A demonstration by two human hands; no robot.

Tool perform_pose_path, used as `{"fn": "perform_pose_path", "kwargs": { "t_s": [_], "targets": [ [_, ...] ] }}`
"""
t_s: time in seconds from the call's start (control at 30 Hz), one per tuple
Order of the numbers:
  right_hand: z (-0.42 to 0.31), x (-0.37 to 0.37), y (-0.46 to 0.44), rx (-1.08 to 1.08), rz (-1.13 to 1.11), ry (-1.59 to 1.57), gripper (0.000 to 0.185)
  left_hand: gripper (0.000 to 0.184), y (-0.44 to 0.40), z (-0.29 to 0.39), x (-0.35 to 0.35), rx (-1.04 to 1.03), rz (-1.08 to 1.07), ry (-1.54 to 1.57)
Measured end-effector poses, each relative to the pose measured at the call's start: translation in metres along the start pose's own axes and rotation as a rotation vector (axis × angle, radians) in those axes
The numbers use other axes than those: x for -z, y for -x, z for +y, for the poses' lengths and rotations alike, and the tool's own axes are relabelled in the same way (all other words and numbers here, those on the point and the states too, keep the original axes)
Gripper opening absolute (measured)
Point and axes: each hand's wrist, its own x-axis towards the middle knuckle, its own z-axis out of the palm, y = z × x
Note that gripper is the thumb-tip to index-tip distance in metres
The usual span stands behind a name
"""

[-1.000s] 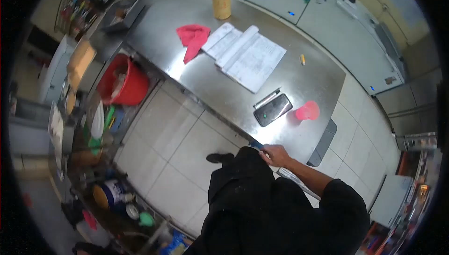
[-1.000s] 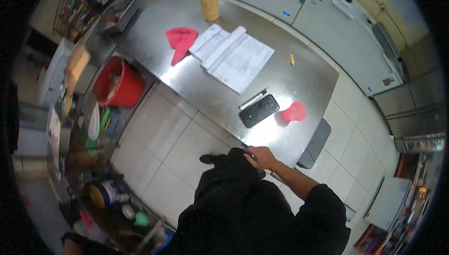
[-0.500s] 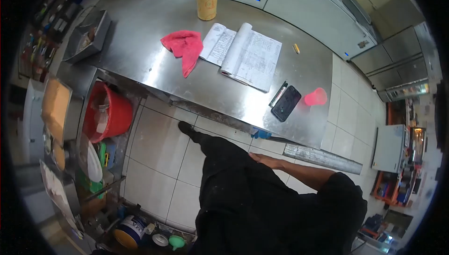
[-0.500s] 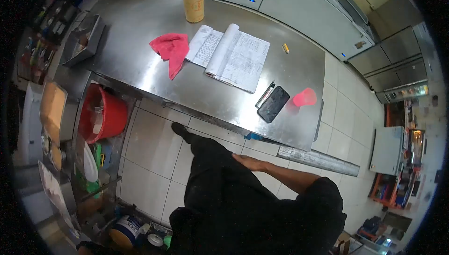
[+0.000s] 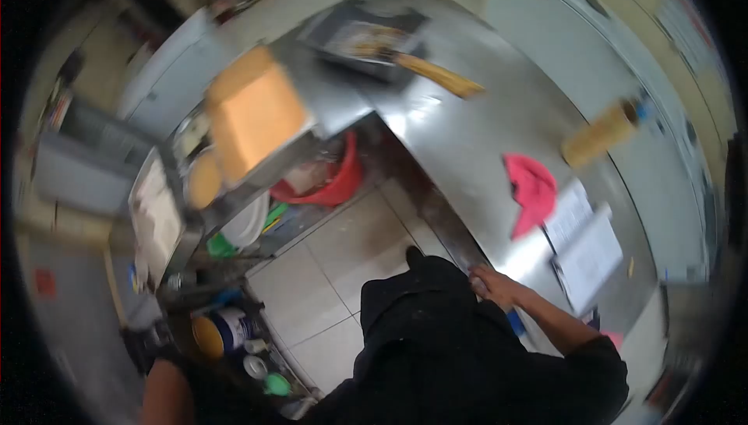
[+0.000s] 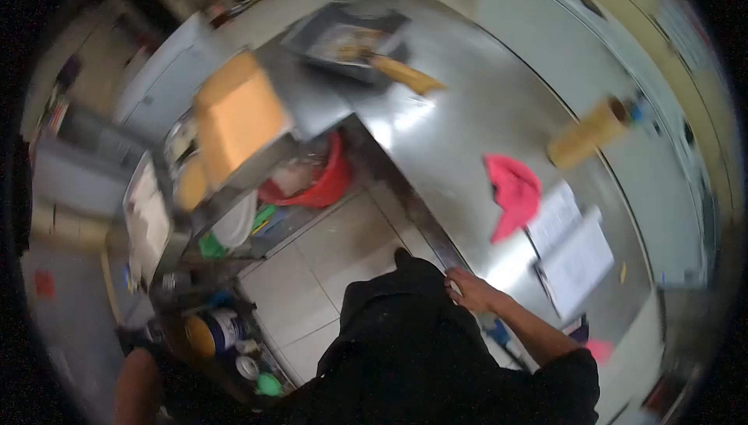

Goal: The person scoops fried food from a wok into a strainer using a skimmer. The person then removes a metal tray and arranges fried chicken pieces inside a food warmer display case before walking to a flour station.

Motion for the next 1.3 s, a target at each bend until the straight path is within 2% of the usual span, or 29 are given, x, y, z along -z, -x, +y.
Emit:
{"fn": "perform_pose_path", "kwargs": {
  "t_s": [0.13, 0.2, 0.27, 0.3, 0.33, 0.4, 0.43, 0.5, 0.53, 0.57, 0.6, 0.67, 0.77, 0.83, 0.87, 0.93, 0.97, 1.07, 1.17, 1.2, 1.27, 1.3],
  "targets": [
    [-0.063, 0.064, -0.067, 0.192, -0.196, 0.238, 0.072, 0.021, 0.035, 0.013, 0.073, 0.012, 0.16, -0.342],
    [-0.096, 0.081, -0.106, 0.298, -0.272, 0.276, 0.082, 0.02, 0.057, 0.036, 0.1, -0.032, 0.312, -0.597],
    [-0.119, 0.081, -0.144, 0.436, -0.383, 0.217, 0.088, 0.02, 0.081, 0.066, 0.118, -0.139, 0.554, -0.996],
    [-0.106, 0.067, -0.169, 0.416, -0.478, 0.241, 0.086, 0.02, 0.092, 0.076, 0.123, -0.19, 0.681, -1.192],
    [-0.119, 0.065, -0.191, 0.458, -0.505, 0.303, 0.084, 0.02, 0.105, 0.085, 0.127, -0.166, 0.721, -1.205],
    [-0.155, 0.066, -0.233, 0.548, -0.54, 0.422, 0.081, 0.026, 0.143, 0.092, 0.124, 0.076, 0.581, -0.529],
    [-0.184, 0.067, -0.247, 0.472, -0.573, 0.55, 0.071, 0.029, 0.163, 0.095, 0.123, 0.21, 0.584, -0.233],
    [-0.199, 0.059, -0.289, 0.581, -0.663, 0.623, 0.063, 0.023, 0.144, 0.055, 0.148, 0.636, 0.459, -0.448],
    [-0.201, 0.052, -0.31, 0.631, -0.708, 0.657, 0.059, 0.02, 0.158, 0.049, 0.159, 0.606, 0.342, -0.458],
    [-0.199, 0.041, -0.333, 0.651, -0.734, 0.541, 0.05, 0.013, 0.166, 0.039, 0.153, 0.578, 0.493, -0.477],
    [-0.212, 0.037, -0.352, 0.638, -0.776, 0.525, 0.049, 0.014, 0.169, 0.035, 0.157, 0.514, 0.601, -0.363],
    [-0.243, 0.029, -0.369, 0.585, -0.877, 0.505, 0.047, 0.026, 0.172, 0.039, 0.162, 0.468, 0.804, -0.354],
    [-0.344, 0.028, -0.383, 0.268, -1.019, 0.388, 0.045, 0.043, 0.178, 0.042, 0.171, 0.348, 1.065, -0.352],
    [-0.358, -0.003, -0.413, 0.208, -1.07, 0.53, 0.046, 0.049, 0.182, 0.047, 0.172, 0.246, 1.263, -0.332],
    [-0.361, -0.023, -0.431, 0.183, -1.088, 0.602, 0.047, 0.048, 0.194, 0.053, 0.178, 0.203, 1.236, -0.277],
    [-0.34, -0.033, -0.475, 0.762, -1.211, 0.677, 0.053, 0.049, 0.221, 0.064, 0.192, 0.123, 1.179, -0.165],
    [-0.33, -0.035, -0.485, 1.04, -1.236, 0.677, 0.056, 0.049, 0.229, 0.053, 0.193, 0.018, 1.203, -0.152],
    [-0.411, -0.063, -0.491, 0.928, -1.347, 0.813, 0.068, 0.052, 0.255, 0.054, 0.197, -0.063, 1.253, -0.055],
    [-0.452, -0.108, -0.516, 1.054, -1.332, 0.873, 0.072, 0.05, 0.284, 0.06, 0.228, -0.074, 1.171, -0.125],
    [-0.466, -0.123, -0.527, 1.019, -1.386, 0.873, 0.072, 0.049, 0.296, 0.063, 0.243, -0.071, 1.126, -0.166],
    [-0.501, -0.16, -0.547, 0.962, -1.513, 0.869, 0.071, 0.036, 0.31, 0.082, 0.272, 0.03, 1.126, -0.186],
    [-0.52, -0.175, -0.553, 1.0, -1.507, 0.874, 0.071, 0.025, 0.311, 0.1, 0.287, 0.119, 1.181, -0.164]
  ]
}}
